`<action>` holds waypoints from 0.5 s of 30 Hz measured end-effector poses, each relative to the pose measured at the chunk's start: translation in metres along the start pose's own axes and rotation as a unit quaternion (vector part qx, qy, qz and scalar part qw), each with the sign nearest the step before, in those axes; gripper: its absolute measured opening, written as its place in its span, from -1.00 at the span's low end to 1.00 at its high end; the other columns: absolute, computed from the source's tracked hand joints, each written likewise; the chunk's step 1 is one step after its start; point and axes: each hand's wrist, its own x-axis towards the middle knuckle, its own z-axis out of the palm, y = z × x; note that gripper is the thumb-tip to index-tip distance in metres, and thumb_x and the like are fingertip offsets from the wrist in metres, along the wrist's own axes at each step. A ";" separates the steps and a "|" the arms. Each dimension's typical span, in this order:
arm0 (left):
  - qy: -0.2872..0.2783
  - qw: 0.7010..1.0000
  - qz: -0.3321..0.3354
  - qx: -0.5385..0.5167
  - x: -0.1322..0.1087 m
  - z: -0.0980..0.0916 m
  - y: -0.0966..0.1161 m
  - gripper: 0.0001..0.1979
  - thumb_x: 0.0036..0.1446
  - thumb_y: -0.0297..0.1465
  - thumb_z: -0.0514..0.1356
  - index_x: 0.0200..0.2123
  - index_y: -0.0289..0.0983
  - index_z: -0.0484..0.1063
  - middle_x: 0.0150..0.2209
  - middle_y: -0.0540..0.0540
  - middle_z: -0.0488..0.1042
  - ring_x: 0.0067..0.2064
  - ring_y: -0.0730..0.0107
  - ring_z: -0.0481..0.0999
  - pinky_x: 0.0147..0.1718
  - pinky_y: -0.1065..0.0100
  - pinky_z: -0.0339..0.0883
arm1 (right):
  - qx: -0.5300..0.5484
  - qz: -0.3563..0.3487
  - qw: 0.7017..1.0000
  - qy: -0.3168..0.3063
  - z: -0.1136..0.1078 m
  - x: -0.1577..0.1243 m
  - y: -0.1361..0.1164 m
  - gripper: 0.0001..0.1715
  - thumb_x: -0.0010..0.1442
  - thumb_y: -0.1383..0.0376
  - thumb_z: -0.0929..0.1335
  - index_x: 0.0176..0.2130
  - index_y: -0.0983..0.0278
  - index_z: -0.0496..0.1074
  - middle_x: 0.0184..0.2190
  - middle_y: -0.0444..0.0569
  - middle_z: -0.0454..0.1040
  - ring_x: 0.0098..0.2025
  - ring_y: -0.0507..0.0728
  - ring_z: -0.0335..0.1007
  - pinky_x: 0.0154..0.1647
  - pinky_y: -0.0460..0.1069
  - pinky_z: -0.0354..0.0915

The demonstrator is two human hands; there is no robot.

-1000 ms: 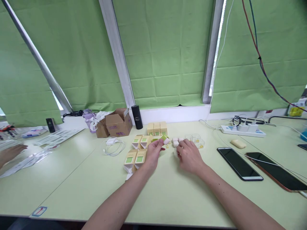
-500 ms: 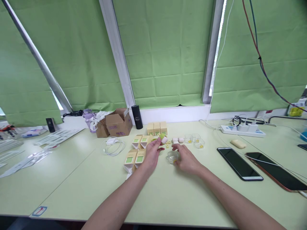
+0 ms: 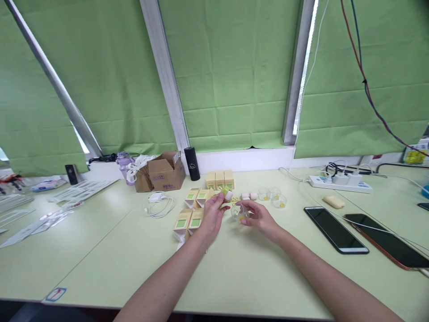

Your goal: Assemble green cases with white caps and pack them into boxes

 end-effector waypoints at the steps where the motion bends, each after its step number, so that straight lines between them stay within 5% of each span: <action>1: -0.001 1.000 -0.001 -0.002 0.000 0.000 0.000 -0.65 -0.03 -0.16 0.53 -0.30 -0.27 0.62 -0.20 -0.13 0.63 -0.17 0.33 0.54 -0.22 0.35 0.37 | 0.049 0.009 0.999 -0.002 0.001 0.000 -0.002 -0.38 -0.03 0.17 0.60 0.03 0.16 0.55 -0.10 -0.03 0.53 -0.08 0.21 0.47 -0.06 0.11 0.39; 7: 0.010 1.000 -0.006 -0.009 0.000 0.001 0.000 -0.62 -0.09 -0.15 0.56 -0.33 -0.28 0.62 -0.23 -0.11 0.61 -0.21 0.37 0.51 -0.24 0.36 0.38 | 0.247 0.059 0.967 0.014 0.002 -0.002 -0.011 -0.40 0.07 -0.03 0.60 -0.01 0.17 0.51 -0.21 -0.01 0.60 -0.24 0.15 0.53 -0.18 0.07 0.40; 15: 0.020 1.000 -0.004 -0.002 0.001 0.000 -0.002 -0.61 -0.06 -0.11 0.54 -0.34 -0.28 0.60 -0.22 -0.10 0.60 -0.22 0.37 0.50 -0.23 0.34 0.37 | 0.278 0.094 0.954 0.055 -0.004 0.002 -0.008 -0.51 0.13 -0.10 0.55 -0.22 0.17 0.43 -0.30 -0.02 0.64 -0.26 0.18 0.57 -0.19 0.08 0.41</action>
